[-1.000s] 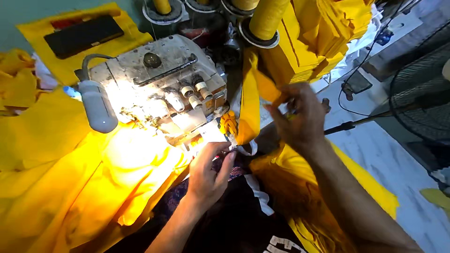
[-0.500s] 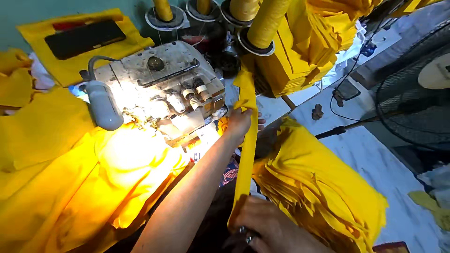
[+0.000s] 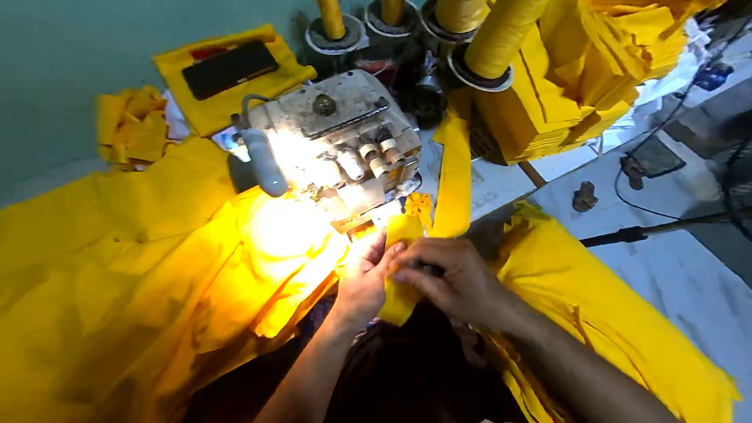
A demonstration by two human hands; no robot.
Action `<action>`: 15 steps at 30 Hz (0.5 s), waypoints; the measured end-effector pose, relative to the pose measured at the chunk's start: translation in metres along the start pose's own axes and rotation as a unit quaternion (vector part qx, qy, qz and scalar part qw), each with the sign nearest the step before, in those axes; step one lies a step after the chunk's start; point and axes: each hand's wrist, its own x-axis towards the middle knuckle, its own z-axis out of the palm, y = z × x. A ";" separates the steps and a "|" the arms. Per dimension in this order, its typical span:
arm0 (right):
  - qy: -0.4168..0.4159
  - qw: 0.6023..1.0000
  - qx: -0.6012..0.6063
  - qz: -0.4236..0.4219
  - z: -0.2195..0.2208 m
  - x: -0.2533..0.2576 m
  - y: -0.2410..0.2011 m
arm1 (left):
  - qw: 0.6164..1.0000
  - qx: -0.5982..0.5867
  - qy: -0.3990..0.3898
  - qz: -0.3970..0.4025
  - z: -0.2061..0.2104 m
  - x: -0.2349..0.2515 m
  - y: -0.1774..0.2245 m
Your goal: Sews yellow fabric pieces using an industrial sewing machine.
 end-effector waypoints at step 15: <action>0.053 0.996 -0.018 0.064 0.022 0.042 0.012 | 0.996 -0.002 0.035 0.087 -0.028 -0.032 -0.006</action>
